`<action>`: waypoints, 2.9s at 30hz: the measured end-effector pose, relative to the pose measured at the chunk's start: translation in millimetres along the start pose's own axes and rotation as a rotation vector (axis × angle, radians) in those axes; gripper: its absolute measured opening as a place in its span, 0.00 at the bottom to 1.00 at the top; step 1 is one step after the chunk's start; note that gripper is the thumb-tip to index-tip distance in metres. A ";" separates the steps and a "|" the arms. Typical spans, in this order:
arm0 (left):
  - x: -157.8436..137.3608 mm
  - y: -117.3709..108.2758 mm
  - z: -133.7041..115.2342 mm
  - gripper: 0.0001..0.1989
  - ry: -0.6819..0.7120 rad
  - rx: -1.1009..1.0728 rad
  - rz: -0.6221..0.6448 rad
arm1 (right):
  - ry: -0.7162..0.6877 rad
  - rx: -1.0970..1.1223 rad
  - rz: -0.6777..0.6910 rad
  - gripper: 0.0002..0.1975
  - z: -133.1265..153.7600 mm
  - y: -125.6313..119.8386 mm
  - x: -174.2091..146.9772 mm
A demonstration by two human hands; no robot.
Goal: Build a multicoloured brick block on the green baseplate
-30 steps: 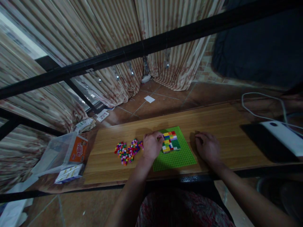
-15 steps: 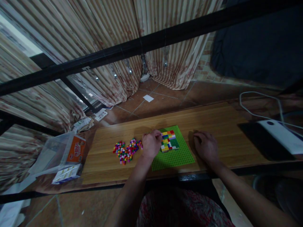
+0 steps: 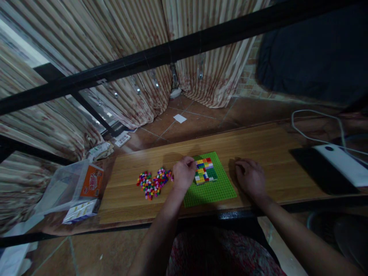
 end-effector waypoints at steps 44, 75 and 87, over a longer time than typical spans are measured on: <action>-70.9 -31.9 79.1 0.11 -0.013 0.119 -0.146 | -0.036 -0.030 -0.003 0.13 0.1 -0.4 -1.8; -38.3 -10.1 -23.8 0.09 0.178 0.218 -0.021 | -0.014 0.013 0.009 0.13 0.9 -0.3 0.4; -23.2 1.2 -24.6 0.09 0.027 0.327 0.005 | 0.008 0.026 0.022 0.13 -0.5 1.2 0.8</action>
Point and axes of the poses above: each hand's wrist, its own x-axis towards the middle knuckle, its own y-axis out of the palm, z = x × y, the point moved 6 cm from there along x, towards the middle knuckle, and after that the axes turned 12 degrees about z, right-handed, at the moved point
